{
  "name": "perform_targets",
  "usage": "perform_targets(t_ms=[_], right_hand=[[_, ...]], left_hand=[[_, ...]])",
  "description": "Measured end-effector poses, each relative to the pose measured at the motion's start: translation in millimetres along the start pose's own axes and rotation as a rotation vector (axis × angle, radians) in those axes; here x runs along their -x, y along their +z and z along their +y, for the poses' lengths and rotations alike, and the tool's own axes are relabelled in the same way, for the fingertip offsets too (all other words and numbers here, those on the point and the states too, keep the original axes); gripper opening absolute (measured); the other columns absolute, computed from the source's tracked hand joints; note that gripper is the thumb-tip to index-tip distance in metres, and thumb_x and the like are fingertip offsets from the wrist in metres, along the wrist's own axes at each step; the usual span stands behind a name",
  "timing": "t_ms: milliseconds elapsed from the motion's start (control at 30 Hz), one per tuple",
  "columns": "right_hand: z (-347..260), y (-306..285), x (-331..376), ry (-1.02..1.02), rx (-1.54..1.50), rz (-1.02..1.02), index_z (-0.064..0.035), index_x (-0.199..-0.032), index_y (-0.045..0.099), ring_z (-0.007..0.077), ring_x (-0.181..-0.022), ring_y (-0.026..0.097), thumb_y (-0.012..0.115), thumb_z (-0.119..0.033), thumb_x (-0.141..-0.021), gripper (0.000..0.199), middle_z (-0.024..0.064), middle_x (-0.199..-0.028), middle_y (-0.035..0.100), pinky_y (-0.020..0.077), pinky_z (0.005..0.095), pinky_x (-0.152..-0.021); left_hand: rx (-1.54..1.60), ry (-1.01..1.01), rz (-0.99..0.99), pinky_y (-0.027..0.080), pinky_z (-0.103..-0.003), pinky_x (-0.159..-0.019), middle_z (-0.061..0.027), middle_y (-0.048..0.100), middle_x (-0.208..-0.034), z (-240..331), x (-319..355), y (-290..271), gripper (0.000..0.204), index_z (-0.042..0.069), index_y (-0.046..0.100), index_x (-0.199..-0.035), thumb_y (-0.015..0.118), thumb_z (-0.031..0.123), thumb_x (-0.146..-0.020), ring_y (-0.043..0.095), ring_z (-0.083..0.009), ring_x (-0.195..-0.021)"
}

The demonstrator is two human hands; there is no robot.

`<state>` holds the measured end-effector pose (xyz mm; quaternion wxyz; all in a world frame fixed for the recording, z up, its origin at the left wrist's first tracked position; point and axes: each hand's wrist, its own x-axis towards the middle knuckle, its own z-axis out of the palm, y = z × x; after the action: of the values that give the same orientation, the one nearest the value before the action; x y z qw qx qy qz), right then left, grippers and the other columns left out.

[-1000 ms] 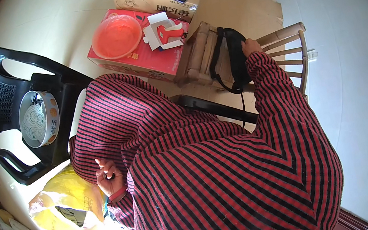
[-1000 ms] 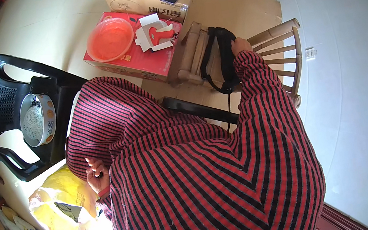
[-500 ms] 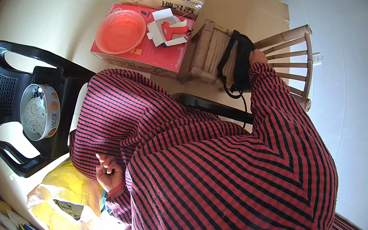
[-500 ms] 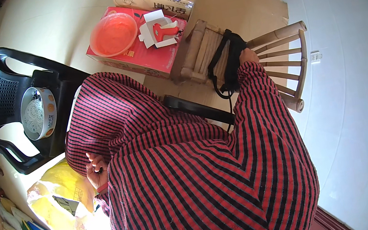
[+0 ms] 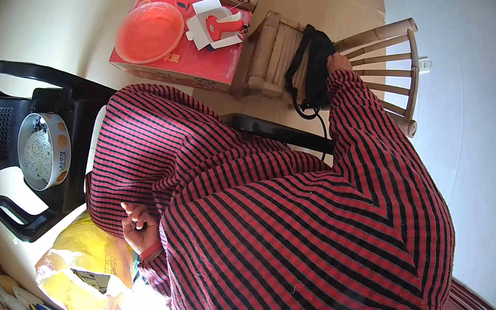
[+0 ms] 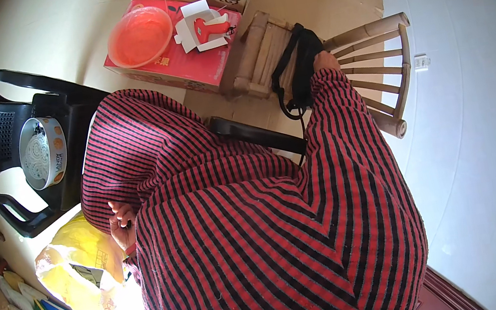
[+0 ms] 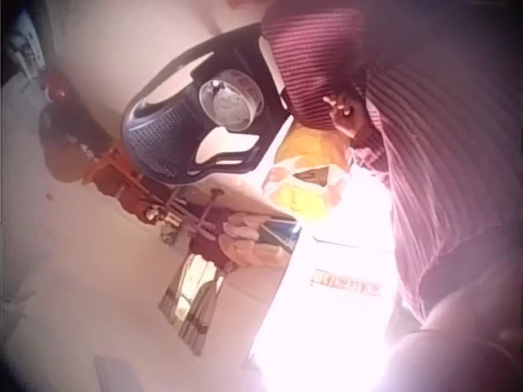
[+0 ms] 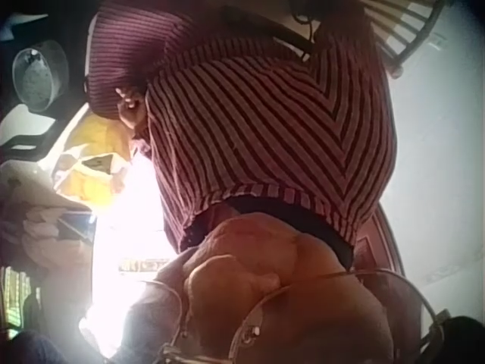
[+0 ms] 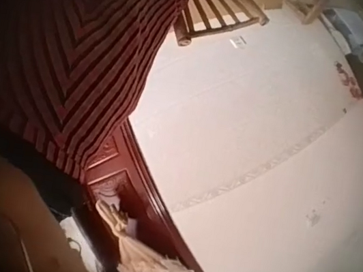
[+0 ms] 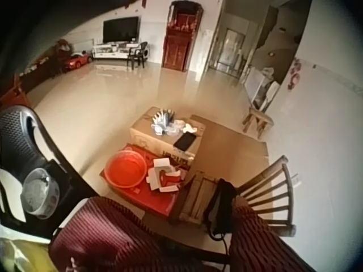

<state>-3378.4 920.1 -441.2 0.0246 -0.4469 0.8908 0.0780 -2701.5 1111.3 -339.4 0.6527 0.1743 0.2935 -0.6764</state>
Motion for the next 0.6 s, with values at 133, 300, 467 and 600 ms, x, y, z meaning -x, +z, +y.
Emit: perform_targets(t_ms=[133, 300, 467, 600], right_hand=[[9, 5, -6, 0.066, -0.020, -0.042, -0.0008, -0.097, 0.064, 0.0377, -0.092, 0.062, 0.052, -0.032, -0.088, 0.035, 0.0248, -0.094, 0.063, 0.0504, 0.0469, -0.079], [-24, -20, 24, 0.235, -0.007, 0.120, -0.0063, -0.110, 0.057, 0.0377, -0.093, 0.061, 0.056, -0.030, -0.086, 0.034, 0.0219, -0.101, 0.061, 0.0496, 0.0457, -0.080], [-56, -28, 23, -0.400, 0.154, 0.619, -0.0100, -0.114, 0.049, 0.0375, -0.090, 0.061, 0.058, -0.026, -0.083, 0.037, 0.0196, -0.101, 0.059, 0.0494, 0.0455, -0.077], [-101, 16, 38, -0.309, -0.050, -0.162, -0.0056, -0.113, 0.045, 0.0412, -0.086, 0.061, 0.057, -0.022, -0.082, 0.037, 0.0246, -0.092, 0.061, 0.0487, 0.0502, -0.076]], left_hand=[[-0.028, 0.004, 0.012, 0.036, -0.021, -0.053, -0.0050, 0.053, -0.090, -1, -4, 1, 0.040, 0.001, 0.057, -0.108, 0.047, -0.010, -0.072, 0.043, -0.0124, -0.068], [0.009, -0.014, -0.006, 0.036, -0.021, -0.053, -0.0054, 0.055, -0.090, -5, 0, 6, 0.039, 0.001, 0.058, -0.107, 0.047, -0.010, -0.072, 0.043, -0.0122, -0.068], [0.023, -0.034, -0.033, 0.036, -0.021, -0.053, -0.0059, 0.056, -0.090, -2, -1, 3, 0.038, 0.000, 0.058, -0.107, 0.047, -0.009, -0.072, 0.044, -0.0122, -0.068], [0.039, -0.003, -0.042, 0.036, -0.021, -0.053, -0.0060, 0.056, -0.090, -5, 5, 3, 0.037, 0.000, 0.058, -0.107, 0.047, -0.009, -0.073, 0.044, -0.0122, -0.068]])
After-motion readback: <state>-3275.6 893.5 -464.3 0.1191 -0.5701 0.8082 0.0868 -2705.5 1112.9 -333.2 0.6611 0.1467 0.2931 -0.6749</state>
